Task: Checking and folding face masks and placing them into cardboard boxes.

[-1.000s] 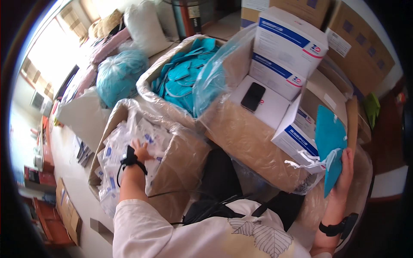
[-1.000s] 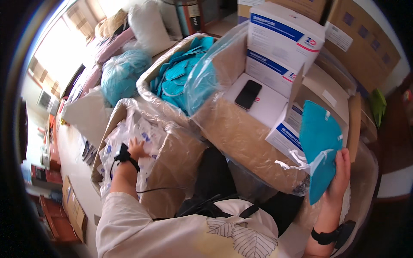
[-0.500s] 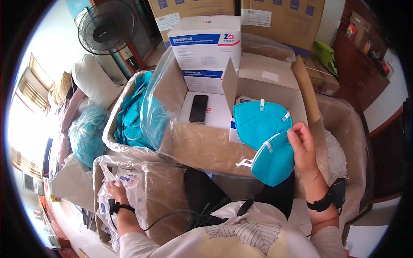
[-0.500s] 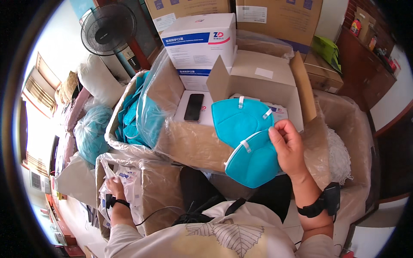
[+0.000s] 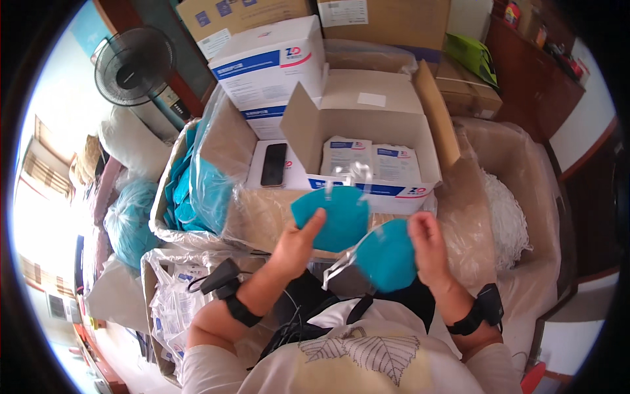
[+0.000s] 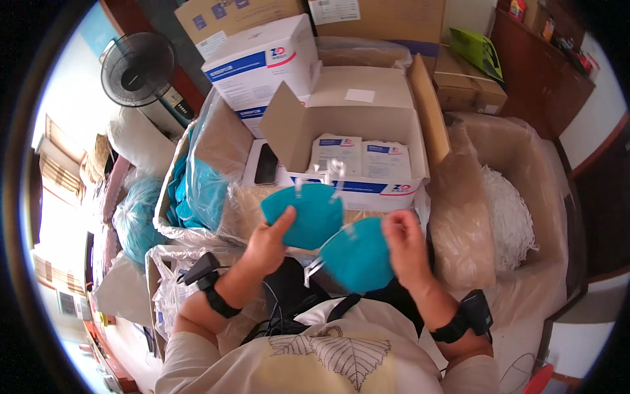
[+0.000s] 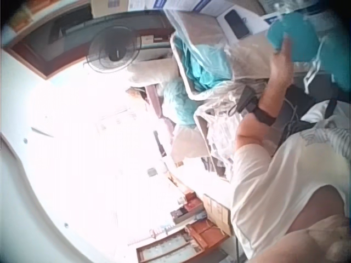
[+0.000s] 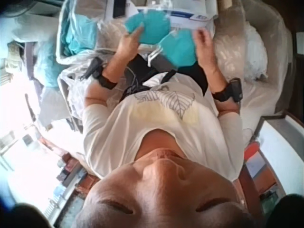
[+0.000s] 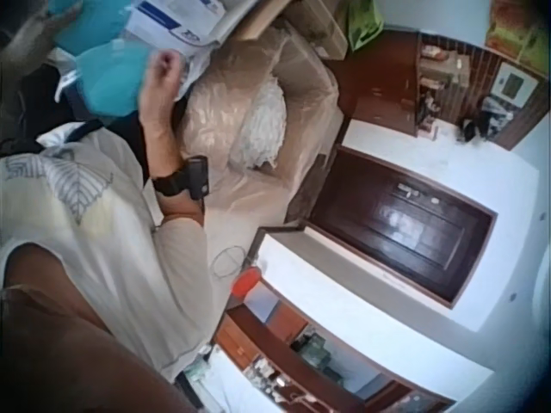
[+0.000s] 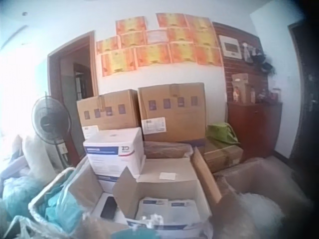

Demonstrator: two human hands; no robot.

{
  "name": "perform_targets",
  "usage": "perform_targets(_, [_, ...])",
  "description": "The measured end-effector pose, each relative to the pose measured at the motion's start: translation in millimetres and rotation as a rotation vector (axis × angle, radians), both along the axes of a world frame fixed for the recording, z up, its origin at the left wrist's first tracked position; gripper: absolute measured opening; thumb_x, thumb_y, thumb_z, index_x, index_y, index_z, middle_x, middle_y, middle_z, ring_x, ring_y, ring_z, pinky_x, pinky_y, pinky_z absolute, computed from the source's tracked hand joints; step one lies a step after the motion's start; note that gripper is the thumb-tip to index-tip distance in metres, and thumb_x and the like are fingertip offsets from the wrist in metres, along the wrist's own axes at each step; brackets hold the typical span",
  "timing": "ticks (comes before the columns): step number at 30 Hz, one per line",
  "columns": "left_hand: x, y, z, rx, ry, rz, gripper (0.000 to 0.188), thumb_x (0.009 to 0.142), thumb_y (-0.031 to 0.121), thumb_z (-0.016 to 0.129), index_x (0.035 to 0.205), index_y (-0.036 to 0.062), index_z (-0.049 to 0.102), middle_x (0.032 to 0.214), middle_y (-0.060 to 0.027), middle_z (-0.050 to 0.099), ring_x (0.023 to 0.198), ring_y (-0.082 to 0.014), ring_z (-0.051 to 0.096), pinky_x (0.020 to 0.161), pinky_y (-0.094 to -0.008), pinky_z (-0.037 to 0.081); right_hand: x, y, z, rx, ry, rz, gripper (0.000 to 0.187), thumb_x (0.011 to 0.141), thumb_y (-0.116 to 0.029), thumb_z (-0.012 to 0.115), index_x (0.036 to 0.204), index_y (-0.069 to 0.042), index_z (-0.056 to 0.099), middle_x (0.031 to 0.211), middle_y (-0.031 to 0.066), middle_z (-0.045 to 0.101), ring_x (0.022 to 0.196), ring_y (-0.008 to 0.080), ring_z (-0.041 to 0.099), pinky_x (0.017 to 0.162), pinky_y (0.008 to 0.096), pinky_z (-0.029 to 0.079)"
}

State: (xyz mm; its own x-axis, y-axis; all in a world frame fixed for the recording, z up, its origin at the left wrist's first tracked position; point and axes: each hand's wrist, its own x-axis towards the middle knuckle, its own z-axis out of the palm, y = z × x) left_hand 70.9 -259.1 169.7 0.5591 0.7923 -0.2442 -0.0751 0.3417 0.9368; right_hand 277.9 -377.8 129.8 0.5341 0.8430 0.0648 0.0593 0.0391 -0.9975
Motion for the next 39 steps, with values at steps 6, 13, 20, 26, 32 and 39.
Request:
perform_targets(6, [-19, -1, 1, -0.138, 0.231, -0.077, 0.034, 0.091, 0.022, 0.049, 0.115, -0.002, 0.049, 0.107, -0.0099, 0.058, 0.095, -0.0189, 0.058, 0.083, -0.0307, 0.047, 65, -68, -92, 0.012, 1.176, -0.039, 0.026, 0.089, -0.029, 0.053, 0.108, -0.01, 0.049, 0.095, 0.0024, 0.053, 0.086, 0.0126, 0.051, 0.073, 0.0275, 0.046])
perform_targets(13, [-5, -46, 7, -0.196, 0.161, -0.235, 0.041, 0.095, 0.028, 0.042, 0.123, -0.0015, 0.041, 0.117, -0.0111, 0.053, 0.105, -0.0202, 0.053, 0.09, -0.0325, 0.043, -19, -11, 1, -0.042, 0.959, -0.103, 0.022, 0.09, -0.018, 0.05, 0.111, -0.011, 0.048, 0.085, 0.0001, 0.049, 0.083, 0.0096, 0.048, 0.073, 0.0245, 0.042])
perform_targets(20, [6, -62, 6, -0.114, -0.011, -0.198, 0.055, 0.093, 0.041, 0.039, 0.128, -0.0013, 0.033, 0.121, -0.0113, 0.048, 0.109, -0.0181, 0.048, 0.092, -0.0311, 0.04, -51, 11, -9, -0.007, 0.433, -0.087, 0.017, 0.092, -0.013, 0.046, 0.108, -0.007, 0.045, 0.082, 0.0003, 0.045, 0.076, 0.008, 0.043, 0.07, 0.0209, 0.037])
perform_targets(26, [6, -58, 13, -0.245, -0.072, -0.147, 0.045, 0.092, 0.029, 0.049, 0.124, -0.0007, 0.039, 0.117, -0.0102, 0.051, 0.104, -0.017, 0.051, 0.09, -0.0311, 0.042, -61, 4, -14, 0.037, 0.113, -0.007, 0.014, 0.092, -0.01, 0.045, 0.105, -0.004, 0.044, 0.085, 0.0016, 0.046, 0.075, 0.0078, 0.043, 0.068, 0.0214, 0.038])
perform_targets(32, [-19, -26, 1, 0.123, 0.223, -0.433, 0.033, 0.093, 0.021, 0.045, 0.118, -0.0006, 0.047, 0.103, -0.0059, 0.058, 0.095, -0.0133, 0.054, 0.086, -0.029, 0.043, -36, -4, -14, 0.011, -0.393, 0.128, 0.031, 0.085, -0.009, 0.055, 0.114, -0.004, 0.045, 0.096, 0.0058, 0.05, 0.079, 0.0135, 0.048, 0.072, 0.0235, 0.04])
perform_targets(39, [-28, 0, 59, 0.539, 0.582, -0.974, 0.041, 0.088, 0.015, 0.048, 0.125, 0.0017, 0.039, 0.107, -0.02, 0.056, 0.094, -0.03, 0.056, 0.084, -0.0351, 0.042, -37, 26, 54, 0.326, -1.037, 0.641, 0.044, 0.08, -0.033, 0.061, 0.114, -0.007, 0.05, 0.11, 0.0127, 0.056, 0.103, 0.0282, 0.053, 0.096, 0.0448, 0.032])
